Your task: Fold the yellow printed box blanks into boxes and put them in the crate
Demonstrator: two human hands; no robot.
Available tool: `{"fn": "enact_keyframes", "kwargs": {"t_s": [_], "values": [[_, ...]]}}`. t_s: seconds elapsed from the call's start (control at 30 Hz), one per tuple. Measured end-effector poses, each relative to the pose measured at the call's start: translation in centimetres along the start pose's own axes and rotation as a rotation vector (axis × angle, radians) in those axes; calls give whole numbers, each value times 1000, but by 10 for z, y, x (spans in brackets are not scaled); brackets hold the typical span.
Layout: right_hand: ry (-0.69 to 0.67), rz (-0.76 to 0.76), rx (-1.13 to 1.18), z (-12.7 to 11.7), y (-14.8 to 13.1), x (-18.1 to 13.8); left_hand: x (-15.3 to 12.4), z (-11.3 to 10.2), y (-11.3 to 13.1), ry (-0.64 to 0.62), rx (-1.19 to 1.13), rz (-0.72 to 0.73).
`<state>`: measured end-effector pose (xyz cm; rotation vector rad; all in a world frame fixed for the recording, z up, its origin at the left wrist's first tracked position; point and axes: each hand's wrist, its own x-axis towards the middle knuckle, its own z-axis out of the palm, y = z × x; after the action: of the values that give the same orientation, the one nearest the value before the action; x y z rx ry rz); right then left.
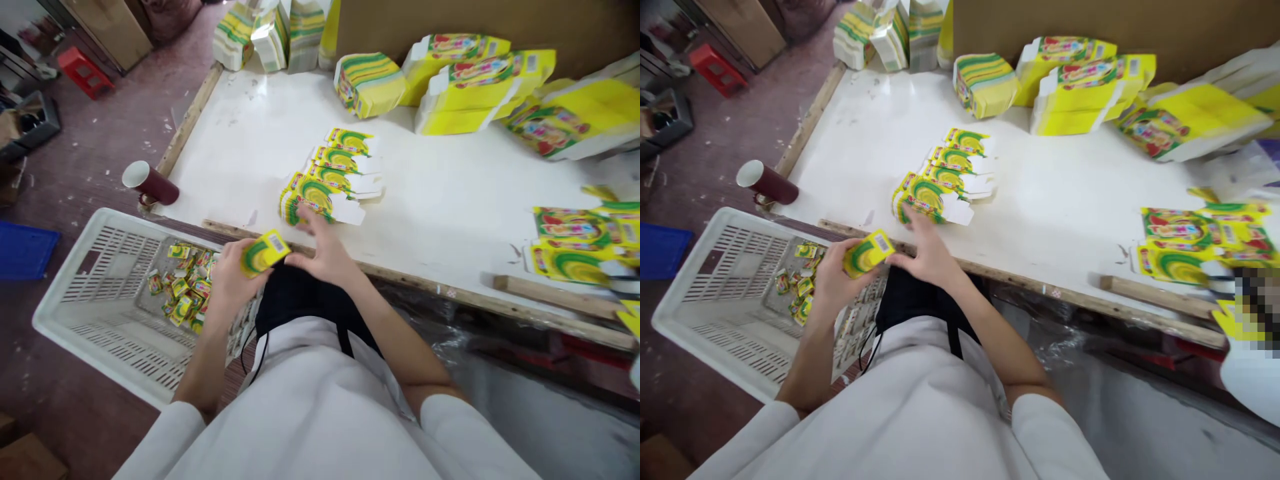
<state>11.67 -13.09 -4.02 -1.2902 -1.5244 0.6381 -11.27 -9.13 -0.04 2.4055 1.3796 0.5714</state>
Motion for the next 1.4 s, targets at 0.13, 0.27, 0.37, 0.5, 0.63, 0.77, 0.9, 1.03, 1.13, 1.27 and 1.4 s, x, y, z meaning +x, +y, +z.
{"fn": "enact_keyframes", "kwargs": {"t_s": [0.13,0.27,0.37,0.5,0.63,0.77,0.9,1.03,1.13,1.27,1.4], "values": [[255,236,-376,-20,29,20,-15,-33,-49,61,294,-304],[185,283,-499,-25,32,26,-19,-25,-52,47,-86,-318],[196,196,-394,-17,10,15,-8,12,-18,-69,-599,-206],[9,99,9,0,-27,-12,15,51,36,25,-1059,-165],[-92,101,423,17,-50,-33,30,50,64,183,-1173,-235],[-81,153,443,28,-54,-33,33,45,64,339,-1305,-294],[43,207,391,22,-41,-24,23,56,55,347,-1149,-257],[127,108,175,-4,-25,-22,9,60,35,293,-956,-209],[136,-7,-38,-23,-19,-26,10,40,20,81,-928,-113],[31,-145,-280,-33,-19,-32,20,5,17,-260,-756,110],[-49,-284,-263,-22,-29,-37,21,8,36,-383,-459,85]]}}
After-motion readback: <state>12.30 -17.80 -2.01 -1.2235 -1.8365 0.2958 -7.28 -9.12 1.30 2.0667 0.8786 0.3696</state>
